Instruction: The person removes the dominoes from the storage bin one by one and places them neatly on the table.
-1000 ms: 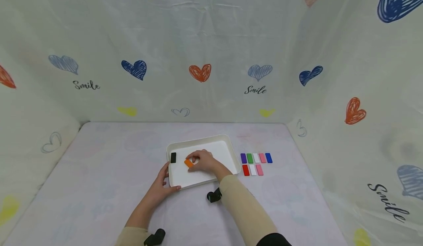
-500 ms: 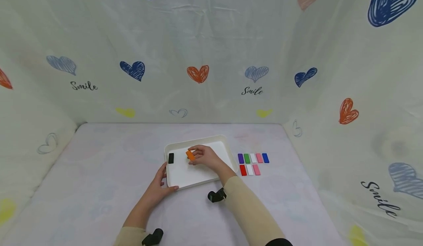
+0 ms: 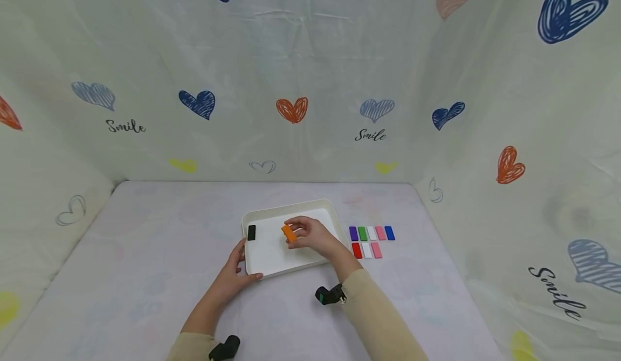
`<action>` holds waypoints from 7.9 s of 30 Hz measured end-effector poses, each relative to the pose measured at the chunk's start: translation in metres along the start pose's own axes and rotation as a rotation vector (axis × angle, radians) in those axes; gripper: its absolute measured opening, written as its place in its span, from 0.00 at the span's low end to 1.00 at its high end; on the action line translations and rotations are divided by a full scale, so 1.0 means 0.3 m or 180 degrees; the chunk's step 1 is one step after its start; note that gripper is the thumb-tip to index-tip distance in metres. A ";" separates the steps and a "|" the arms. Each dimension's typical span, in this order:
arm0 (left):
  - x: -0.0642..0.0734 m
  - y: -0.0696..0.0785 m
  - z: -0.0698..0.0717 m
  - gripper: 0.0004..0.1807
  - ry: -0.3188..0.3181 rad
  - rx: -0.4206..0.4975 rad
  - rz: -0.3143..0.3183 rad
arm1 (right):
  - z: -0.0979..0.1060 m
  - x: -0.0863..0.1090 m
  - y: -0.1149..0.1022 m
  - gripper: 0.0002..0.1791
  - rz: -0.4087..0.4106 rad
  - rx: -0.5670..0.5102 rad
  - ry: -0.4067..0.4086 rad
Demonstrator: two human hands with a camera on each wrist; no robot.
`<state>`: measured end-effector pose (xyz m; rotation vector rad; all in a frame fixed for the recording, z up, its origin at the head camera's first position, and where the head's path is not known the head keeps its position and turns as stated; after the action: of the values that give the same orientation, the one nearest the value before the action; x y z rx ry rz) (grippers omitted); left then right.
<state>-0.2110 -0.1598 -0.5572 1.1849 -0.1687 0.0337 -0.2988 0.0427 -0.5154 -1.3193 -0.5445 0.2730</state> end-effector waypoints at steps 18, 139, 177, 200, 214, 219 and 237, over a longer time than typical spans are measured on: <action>-0.005 -0.013 0.020 0.59 -0.0003 0.0014 -0.0104 | 0.195 0.121 0.027 0.29 0.0053 0.0077 0.0378; -0.017 -0.005 -0.005 0.59 -0.0040 0.0039 -0.0154 | 0.670 0.525 0.412 0.22 -0.0950 0.1005 0.2120; -0.007 0.005 0.000 0.59 -0.0053 0.0016 -0.0154 | 0.668 0.519 0.408 0.22 -0.0908 0.1017 0.2085; -0.011 -0.004 -0.004 0.59 -0.0057 0.0015 -0.0208 | 0.455 0.435 0.209 0.20 -0.0196 0.0466 0.2088; -0.012 -0.003 -0.001 0.59 -0.0032 0.0015 -0.0210 | 0.151 0.293 -0.020 0.19 0.0564 -0.0149 0.1361; -0.013 -0.009 -0.001 0.59 -0.0029 -0.0031 -0.0168 | 0.068 0.259 -0.080 0.18 0.0613 -0.0086 0.1102; -0.005 0.000 0.003 0.58 -0.0072 -0.0055 -0.0114 | -0.065 0.004 -0.048 0.20 0.0530 -0.0001 0.0778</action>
<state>-0.2125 -0.1604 -0.5570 1.1712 -0.1674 -0.0125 -0.2891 0.0234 -0.5042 -1.3776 -0.2291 0.2437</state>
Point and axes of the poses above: each hand's wrist, its own x-axis away from the middle knuckle, its own z-axis out of the back of the hand, y = z × x, the point moved 7 cm from there along -x, towards the middle knuckle, and after that the axes turned 3 degrees about -z, right-handed, at the moved point
